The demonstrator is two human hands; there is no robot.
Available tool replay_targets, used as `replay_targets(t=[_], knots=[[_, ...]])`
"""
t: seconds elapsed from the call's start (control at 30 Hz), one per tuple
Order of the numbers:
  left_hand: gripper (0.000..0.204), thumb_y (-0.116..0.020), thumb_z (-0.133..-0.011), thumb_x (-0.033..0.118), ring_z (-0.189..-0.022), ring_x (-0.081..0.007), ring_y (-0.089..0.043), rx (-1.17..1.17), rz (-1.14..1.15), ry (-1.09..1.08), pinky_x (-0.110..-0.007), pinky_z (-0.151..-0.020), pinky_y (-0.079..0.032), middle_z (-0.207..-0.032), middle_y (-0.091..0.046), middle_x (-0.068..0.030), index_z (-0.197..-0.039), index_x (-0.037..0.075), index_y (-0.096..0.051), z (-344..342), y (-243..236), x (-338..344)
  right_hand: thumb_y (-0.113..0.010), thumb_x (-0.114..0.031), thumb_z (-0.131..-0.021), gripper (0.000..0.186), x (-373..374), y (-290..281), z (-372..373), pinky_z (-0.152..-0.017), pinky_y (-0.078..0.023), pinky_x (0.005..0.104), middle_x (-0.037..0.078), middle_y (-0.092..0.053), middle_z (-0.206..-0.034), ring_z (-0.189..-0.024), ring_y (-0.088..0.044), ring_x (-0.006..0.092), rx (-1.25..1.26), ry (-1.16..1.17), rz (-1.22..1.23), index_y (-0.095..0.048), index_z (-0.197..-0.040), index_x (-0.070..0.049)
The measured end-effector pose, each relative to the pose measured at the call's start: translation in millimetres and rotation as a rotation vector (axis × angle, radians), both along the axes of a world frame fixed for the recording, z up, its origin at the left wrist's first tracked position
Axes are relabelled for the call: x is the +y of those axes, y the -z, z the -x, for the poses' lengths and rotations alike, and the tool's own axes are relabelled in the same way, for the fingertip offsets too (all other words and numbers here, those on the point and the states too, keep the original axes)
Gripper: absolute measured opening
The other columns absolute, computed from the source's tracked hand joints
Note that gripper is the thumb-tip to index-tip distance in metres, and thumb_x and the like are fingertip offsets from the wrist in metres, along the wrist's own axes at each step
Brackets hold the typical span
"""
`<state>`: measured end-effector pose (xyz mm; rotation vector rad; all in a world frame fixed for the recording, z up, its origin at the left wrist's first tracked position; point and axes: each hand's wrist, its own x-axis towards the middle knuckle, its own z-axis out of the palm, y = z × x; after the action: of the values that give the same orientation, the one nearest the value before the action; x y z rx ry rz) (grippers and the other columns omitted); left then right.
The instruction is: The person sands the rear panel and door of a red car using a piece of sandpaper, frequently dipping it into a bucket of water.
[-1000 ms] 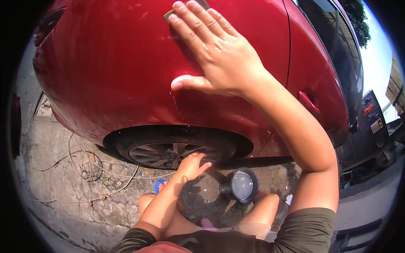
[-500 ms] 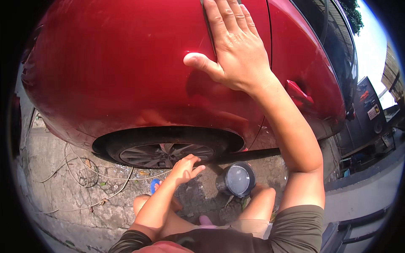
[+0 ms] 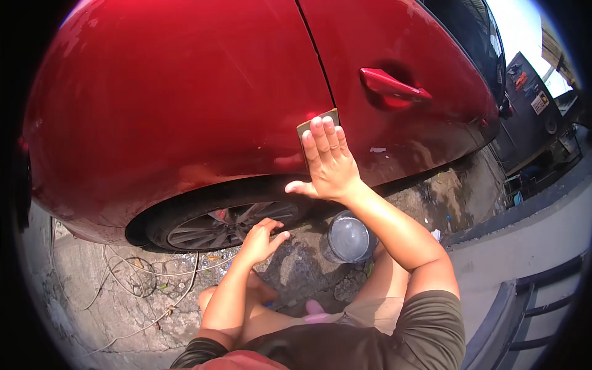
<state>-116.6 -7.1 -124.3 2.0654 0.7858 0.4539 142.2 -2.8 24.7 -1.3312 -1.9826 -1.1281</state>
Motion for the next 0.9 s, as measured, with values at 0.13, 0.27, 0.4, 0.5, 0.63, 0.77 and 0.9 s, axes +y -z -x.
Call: replay_targets(t=[0.13,0.27,0.4,0.5,0.63,0.77,0.9], knots=[[0.046,-0.078,-0.093,0.037,-0.097,-0.0358,-0.074,0.025,-0.043,-0.054,-0.044,-0.087,-0.058,-0.112,-0.072,-0.0202,-0.114,-0.004,-0.073,8,16,1,-0.045,-0.086,-0.089,0.115,48,-136,64,-0.13,-0.015,0.0485,0.023,-0.028,-0.169,-0.159,-0.023,0.0374,0.021,-0.085,0.095,-0.028,-0.163,0.001],[0.044,-0.077,-0.094,0.035,-0.095,-0.0359,-0.074,-0.016,-0.08,-0.045,-0.043,-0.085,-0.058,-0.111,-0.072,-0.0198,-0.114,-0.003,-0.073,-8,3,-1,-0.046,-0.082,-0.091,0.11,58,-152,70,-0.129,-0.021,0.0488,0.021,-0.033,-0.168,-0.157,-0.028,0.0366,0.068,-0.117,0.036,-0.033,-0.161,0.001],[0.036,-0.077,-0.094,0.03,-0.099,-0.0357,-0.072,-0.104,-0.058,-0.047,-0.043,-0.085,-0.058,-0.113,-0.072,-0.0167,-0.112,-0.001,-0.074,-22,-25,-6,-0.034,-0.087,-0.092,0.111,9,-23,32,-0.131,-0.007,0.0483,0.02,-0.029,-0.17,-0.161,-0.021,0.0337,0.072,-0.048,0.003,-0.031,-0.163,-0.002],[0.033,-0.078,-0.094,0.027,-0.085,-0.0273,-0.075,-0.168,-0.108,-0.105,-0.036,-0.075,-0.061,-0.108,-0.072,-0.0144,-0.111,-0.001,-0.074,-18,-16,-6,-0.042,-0.085,-0.092,0.11,64,-161,80,-0.13,-0.019,0.0473,0.021,-0.035,-0.167,-0.158,-0.029,0.0356,0.027,-0.109,0.02,-0.033,-0.161,0.001],[0.014,-0.079,-0.09,0.01,-0.078,-0.025,-0.073,-0.448,-0.3,-0.181,-0.035,-0.07,-0.06,-0.091,-0.073,-0.0137,-0.094,-0.003,-0.075,-22,-21,-8,-0.043,-0.072,-0.098,0.099,120,-225,84,-0.128,-0.019,0.0528,0.027,-0.031,-0.167,-0.157,-0.023,0.0412,0.156,-0.256,-0.075,-0.033,-0.16,0.005],[0.018,-0.072,-0.093,0.005,-0.069,-0.0236,-0.069,-0.685,-0.655,-0.413,-0.033,-0.064,-0.055,-0.075,-0.07,-0.013,-0.077,-0.002,-0.068,15,-60,10,-0.039,-0.086,-0.091,0.113,23,-70,39,-0.132,-0.008,0.0475,0.019,-0.022,-0.173,-0.162,-0.014,0.0333,0.116,-0.084,0.089,-0.024,-0.166,-0.002],[0.02,-0.069,-0.096,0.011,-0.066,-0.0242,-0.068,-0.767,-0.839,-0.588,-0.033,-0.061,-0.055,-0.075,-0.07,-0.0122,-0.078,0.001,-0.068,41,-104,19,-0.042,-0.085,-0.091,0.113,65,-165,63,-0.13,-0.017,0.0478,0.021,-0.028,-0.17,-0.16,-0.022,0.0351,0.052,-0.101,0.03,-0.027,-0.163,0.001]])
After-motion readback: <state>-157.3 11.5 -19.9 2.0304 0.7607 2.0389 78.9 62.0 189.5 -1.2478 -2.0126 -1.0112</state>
